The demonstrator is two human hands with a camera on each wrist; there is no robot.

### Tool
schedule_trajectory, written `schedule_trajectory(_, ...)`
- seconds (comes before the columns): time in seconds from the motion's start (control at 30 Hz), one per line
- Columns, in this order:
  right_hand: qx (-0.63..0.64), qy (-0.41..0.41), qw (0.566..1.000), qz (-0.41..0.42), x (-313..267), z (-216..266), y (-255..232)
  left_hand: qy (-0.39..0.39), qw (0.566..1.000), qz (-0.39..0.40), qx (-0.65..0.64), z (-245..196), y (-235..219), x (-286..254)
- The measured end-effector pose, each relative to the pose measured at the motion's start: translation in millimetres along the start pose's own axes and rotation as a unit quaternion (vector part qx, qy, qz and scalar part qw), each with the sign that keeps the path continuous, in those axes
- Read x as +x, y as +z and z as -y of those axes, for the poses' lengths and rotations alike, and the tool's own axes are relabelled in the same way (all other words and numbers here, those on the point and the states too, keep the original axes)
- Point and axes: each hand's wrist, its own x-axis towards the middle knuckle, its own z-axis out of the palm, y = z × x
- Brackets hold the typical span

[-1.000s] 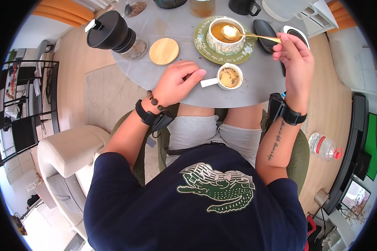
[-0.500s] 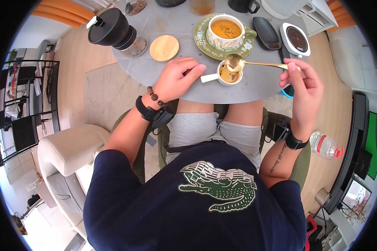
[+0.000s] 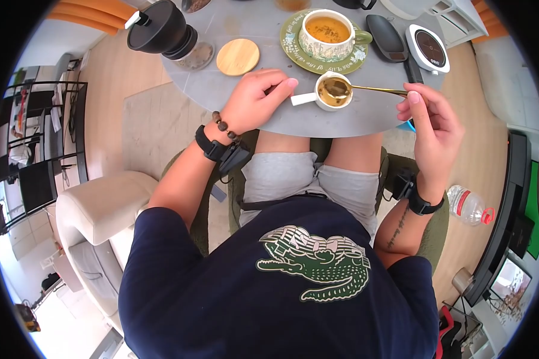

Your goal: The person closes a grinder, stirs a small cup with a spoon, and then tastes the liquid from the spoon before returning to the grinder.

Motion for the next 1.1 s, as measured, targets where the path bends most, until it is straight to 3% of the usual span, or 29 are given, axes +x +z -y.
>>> schedule_trajectory(0.27,0.027,-0.002,0.999,-0.023,20,3,3,0.001,1.0,-0.001,0.003,-1,0,-1)
schedule_trajectory(0.43,0.018,-0.063,0.993,-0.101,50,3,19,0.001,1.0,-0.001,0.009,-1,0,-1)
schedule_trajectory(0.73,-0.1,-0.163,0.971,-0.146,86,-22,52,0.013,1.0,-0.006,0.015,-4,0,0)
schedule_trajectory(0.97,-0.141,-0.154,0.972,-0.11,87,-24,57,0.013,1.0,-0.005,0.016,-4,-1,1)
schedule_trajectory(1.1,-0.119,-0.104,0.983,-0.096,88,-26,56,0.017,1.0,-0.005,0.023,-4,-1,1)
